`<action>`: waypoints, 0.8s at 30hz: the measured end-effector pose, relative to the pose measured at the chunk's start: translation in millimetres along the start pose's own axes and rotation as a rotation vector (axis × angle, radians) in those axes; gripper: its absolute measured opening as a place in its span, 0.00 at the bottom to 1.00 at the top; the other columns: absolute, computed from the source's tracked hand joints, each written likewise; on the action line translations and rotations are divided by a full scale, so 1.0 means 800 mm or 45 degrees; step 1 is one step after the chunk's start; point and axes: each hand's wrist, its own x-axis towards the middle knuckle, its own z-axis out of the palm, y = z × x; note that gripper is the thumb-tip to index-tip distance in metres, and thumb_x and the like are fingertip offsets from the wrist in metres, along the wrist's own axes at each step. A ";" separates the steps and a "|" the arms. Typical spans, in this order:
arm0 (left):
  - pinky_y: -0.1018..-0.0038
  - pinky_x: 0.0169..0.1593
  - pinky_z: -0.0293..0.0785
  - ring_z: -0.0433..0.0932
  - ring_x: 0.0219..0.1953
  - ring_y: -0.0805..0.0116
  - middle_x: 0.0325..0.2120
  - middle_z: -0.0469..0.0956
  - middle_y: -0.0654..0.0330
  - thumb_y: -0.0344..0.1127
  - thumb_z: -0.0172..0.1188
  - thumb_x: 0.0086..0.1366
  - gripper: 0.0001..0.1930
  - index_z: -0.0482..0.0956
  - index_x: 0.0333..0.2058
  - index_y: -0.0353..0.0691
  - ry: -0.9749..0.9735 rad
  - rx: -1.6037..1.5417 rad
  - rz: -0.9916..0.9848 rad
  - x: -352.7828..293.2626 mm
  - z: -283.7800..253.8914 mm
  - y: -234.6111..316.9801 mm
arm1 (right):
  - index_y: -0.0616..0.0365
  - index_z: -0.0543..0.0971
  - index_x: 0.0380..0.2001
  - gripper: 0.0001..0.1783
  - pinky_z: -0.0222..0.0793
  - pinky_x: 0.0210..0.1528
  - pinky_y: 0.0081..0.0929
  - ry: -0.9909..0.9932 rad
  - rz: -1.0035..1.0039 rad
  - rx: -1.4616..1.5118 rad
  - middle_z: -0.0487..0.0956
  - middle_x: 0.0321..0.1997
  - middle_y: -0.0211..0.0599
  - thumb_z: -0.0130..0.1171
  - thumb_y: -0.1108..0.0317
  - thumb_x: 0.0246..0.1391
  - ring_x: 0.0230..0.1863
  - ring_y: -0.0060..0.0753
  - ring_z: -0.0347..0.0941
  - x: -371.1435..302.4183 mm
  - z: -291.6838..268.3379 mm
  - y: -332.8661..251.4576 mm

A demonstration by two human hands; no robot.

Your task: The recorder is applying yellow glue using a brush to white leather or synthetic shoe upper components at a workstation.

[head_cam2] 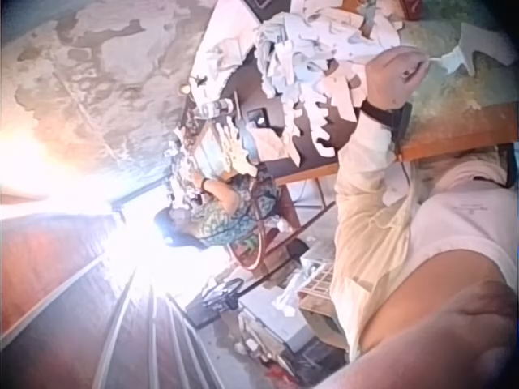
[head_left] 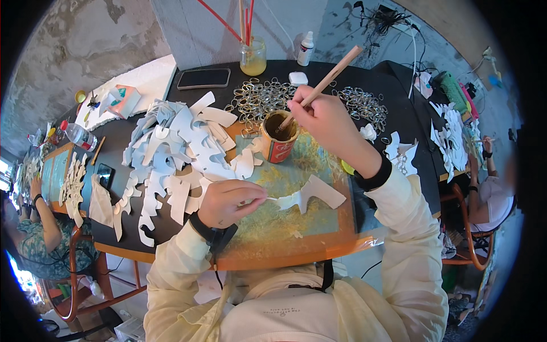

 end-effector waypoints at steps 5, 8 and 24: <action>0.76 0.32 0.76 0.80 0.29 0.65 0.30 0.80 0.60 0.23 0.65 0.49 0.09 0.79 0.31 0.37 0.005 -0.004 0.081 0.003 0.002 -0.006 | 0.61 0.70 0.27 0.12 0.62 0.24 0.25 -0.004 0.067 0.193 0.72 0.16 0.35 0.51 0.63 0.58 0.17 0.25 0.67 0.002 0.001 0.009; 0.75 0.34 0.77 0.80 0.30 0.64 0.31 0.80 0.60 0.23 0.65 0.49 0.09 0.79 0.31 0.37 -0.008 -0.014 0.071 0.005 0.001 -0.002 | 0.61 0.72 0.27 0.13 0.61 0.22 0.21 0.107 0.089 0.312 0.72 0.15 0.29 0.51 0.62 0.58 0.17 0.18 0.66 0.008 -0.021 0.015; 0.73 0.32 0.77 0.80 0.30 0.63 0.32 0.80 0.57 0.24 0.62 0.50 0.10 0.80 0.34 0.35 -0.082 0.125 0.334 -0.004 -0.016 0.001 | 0.58 0.72 0.25 0.15 0.61 0.17 0.10 0.445 0.223 0.669 0.73 0.16 0.29 0.50 0.60 0.60 0.13 0.12 0.64 -0.031 -0.082 0.027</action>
